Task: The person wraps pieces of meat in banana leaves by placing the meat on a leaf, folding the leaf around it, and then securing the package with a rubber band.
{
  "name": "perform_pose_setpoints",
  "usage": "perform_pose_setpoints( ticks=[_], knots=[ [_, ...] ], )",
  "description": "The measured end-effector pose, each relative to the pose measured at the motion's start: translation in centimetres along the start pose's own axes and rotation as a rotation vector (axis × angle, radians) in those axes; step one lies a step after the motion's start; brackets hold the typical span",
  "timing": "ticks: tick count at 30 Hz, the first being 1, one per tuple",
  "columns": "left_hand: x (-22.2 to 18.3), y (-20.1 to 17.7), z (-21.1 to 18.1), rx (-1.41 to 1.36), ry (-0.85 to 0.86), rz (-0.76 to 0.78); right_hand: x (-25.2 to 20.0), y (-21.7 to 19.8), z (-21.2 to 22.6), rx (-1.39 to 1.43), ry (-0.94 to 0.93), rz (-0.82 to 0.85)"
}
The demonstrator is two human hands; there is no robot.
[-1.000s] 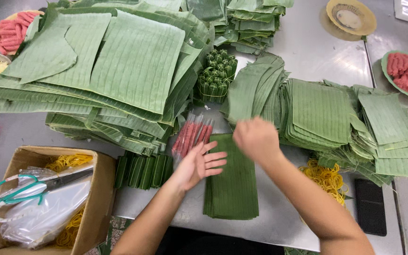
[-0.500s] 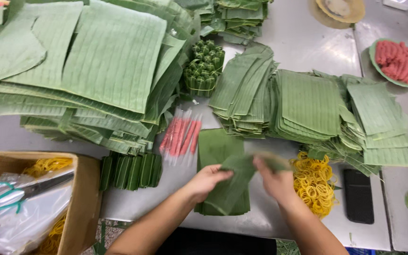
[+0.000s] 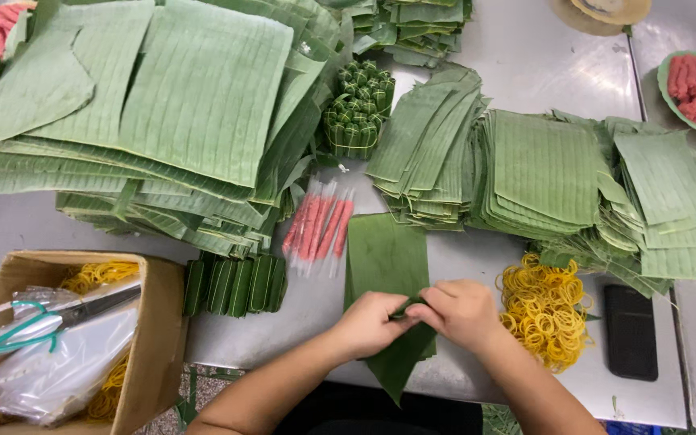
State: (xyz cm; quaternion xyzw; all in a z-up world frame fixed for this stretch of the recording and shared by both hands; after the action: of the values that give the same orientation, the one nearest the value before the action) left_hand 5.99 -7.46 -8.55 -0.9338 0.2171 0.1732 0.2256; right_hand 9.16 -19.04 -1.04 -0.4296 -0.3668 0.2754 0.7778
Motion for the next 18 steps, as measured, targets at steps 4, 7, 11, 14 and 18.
perform_pose_setpoints(
  ticks=[4,7,11,14,18],
  knots=[
    [-1.0,-0.2,-1.7,-0.017,0.047,0.161,-1.5,1.5,-1.5,0.121,0.138,-0.016],
    [-1.1,0.4,-0.4,-0.018,-0.007,0.149,-1.9,2.0,-1.7,0.495,0.199,0.027],
    [-3.6,-0.3,-1.7,0.25,0.446,-0.055,-3.4,0.2,-4.4,0.842,0.433,-0.223],
    [-5.0,1.1,0.7,0.693,0.484,0.019,-5.0,-1.9,-6.0,0.611,0.6,-0.474],
    [-5.7,-0.4,1.3,0.668,0.496,0.107,-1.2,-1.5,0.9,0.199,-0.042,-0.4]
  ],
)
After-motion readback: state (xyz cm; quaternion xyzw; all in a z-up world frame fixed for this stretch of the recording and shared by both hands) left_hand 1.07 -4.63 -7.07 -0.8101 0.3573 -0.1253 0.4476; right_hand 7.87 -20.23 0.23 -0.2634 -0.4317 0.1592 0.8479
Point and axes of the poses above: each hand's wrist, its own x-axis towards the middle knuckle, its own y-axis out of the palm, z = x × y, the point moved 9 cm from there along x, towards the middle knuckle, and after that the axes turned 13 degrees about -y, right-handed, at the moved point
